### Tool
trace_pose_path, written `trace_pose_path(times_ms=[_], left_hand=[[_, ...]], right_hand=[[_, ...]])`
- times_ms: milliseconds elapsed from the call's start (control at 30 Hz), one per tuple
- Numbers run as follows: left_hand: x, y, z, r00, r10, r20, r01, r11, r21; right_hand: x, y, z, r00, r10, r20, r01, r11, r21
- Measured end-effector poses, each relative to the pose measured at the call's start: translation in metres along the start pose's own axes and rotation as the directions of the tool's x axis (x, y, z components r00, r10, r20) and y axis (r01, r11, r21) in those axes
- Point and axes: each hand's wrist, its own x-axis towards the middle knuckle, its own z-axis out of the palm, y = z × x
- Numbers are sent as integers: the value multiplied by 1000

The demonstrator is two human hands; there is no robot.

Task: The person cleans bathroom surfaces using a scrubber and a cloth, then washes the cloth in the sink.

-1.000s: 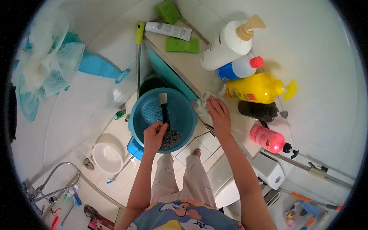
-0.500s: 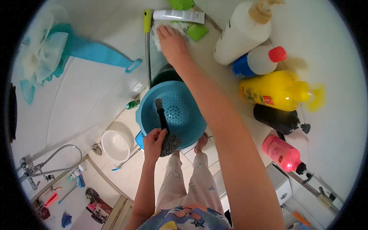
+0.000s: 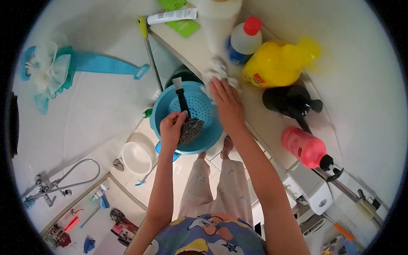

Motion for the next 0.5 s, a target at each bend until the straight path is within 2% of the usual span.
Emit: trace_pose_path(times_ms=[67,167,300,400,500], left_hand=[[4,5,14,999,13,41,-10,997,-74],[1,20,32,994,7,109,1,997,-80],[9,38,59,986,155,62,-159,985,68],[24,47,87,965,220,140,-217,976,-33],[-2,59,99,939,290,186,-312,945,99]], right_hand=[[-40,11,-18,993,105,56,-106,994,20],[-96,28,-36,986,163,15,-163,986,-30],[-154,34,-56,967,256,9,-254,963,-92],[-183,39,-59,959,285,-8,-284,953,-106],[-194,51,-56,970,231,-80,-239,965,-107]])
